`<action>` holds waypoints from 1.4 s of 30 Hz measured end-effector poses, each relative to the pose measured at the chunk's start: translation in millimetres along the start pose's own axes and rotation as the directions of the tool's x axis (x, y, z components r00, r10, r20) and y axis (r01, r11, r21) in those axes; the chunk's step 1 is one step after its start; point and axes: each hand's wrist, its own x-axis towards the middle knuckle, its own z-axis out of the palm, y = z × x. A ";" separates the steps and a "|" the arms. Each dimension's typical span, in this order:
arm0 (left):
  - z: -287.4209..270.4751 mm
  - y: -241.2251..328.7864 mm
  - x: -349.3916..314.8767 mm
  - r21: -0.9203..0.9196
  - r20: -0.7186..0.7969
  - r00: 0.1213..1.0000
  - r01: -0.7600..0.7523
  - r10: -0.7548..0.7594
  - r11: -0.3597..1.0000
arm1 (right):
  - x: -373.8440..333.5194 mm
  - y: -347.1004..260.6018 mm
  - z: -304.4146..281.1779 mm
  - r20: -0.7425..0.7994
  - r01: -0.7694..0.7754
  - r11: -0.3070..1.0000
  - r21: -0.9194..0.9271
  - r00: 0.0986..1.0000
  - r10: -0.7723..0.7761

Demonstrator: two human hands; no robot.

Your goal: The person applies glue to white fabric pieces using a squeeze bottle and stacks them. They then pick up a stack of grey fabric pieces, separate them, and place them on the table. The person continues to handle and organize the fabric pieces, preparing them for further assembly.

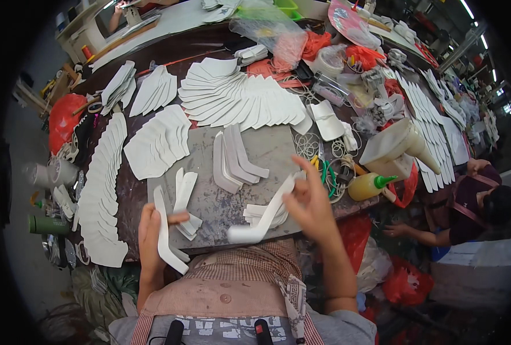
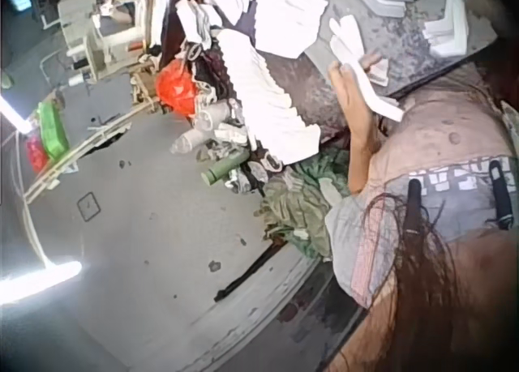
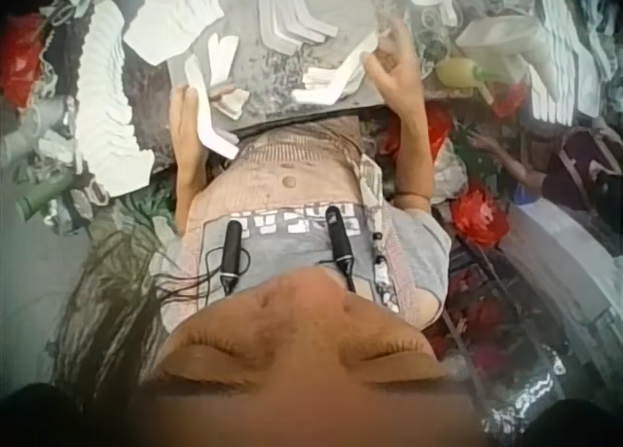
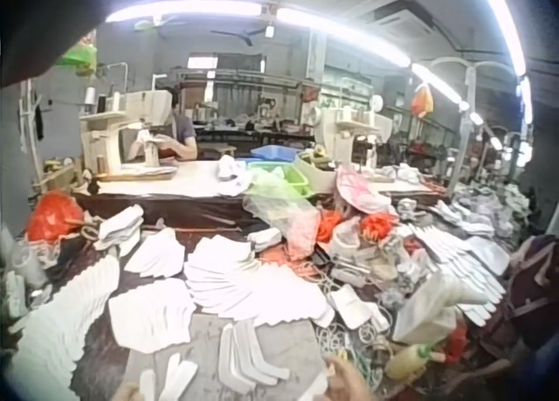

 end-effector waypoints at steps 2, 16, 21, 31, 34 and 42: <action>1.6 -8.8 21.2 0.149 -0.024 0.995 -0.094 0.099 0.984 | 16.9 19.2 -13.3 0.017 -0.101 0.883 -0.458 0.992 0.123; -33.3 -50.0 65.6 0.576 -0.008 0.984 -0.143 0.180 0.805 | 62.9 33.6 63.9 0.264 0.448 0.542 -0.711 0.885 -0.384; 0.9 -55.7 41.7 0.852 0.056 0.937 -0.224 0.344 0.474 | 69.6 44.4 77.4 0.181 0.394 0.541 -0.743 0.896 -0.405; -19.7 -48.0 66.2 0.898 0.217 0.926 -0.313 0.308 0.308 | 98.5 55.0 50.4 0.070 0.038 0.834 -0.551 0.998 0.001; -17.4 -47.3 55.7 0.881 0.183 0.927 -0.302 0.326 0.365 | 102.5 63.4 41.5 0.035 -0.038 0.908 -0.417 0.998 0.058; 59.3 -13.4 54.4 0.777 0.471 0.756 -0.600 0.454 0.194 | 95.6 64.5 49.0 0.047 0.127 0.824 -0.553 0.992 -0.121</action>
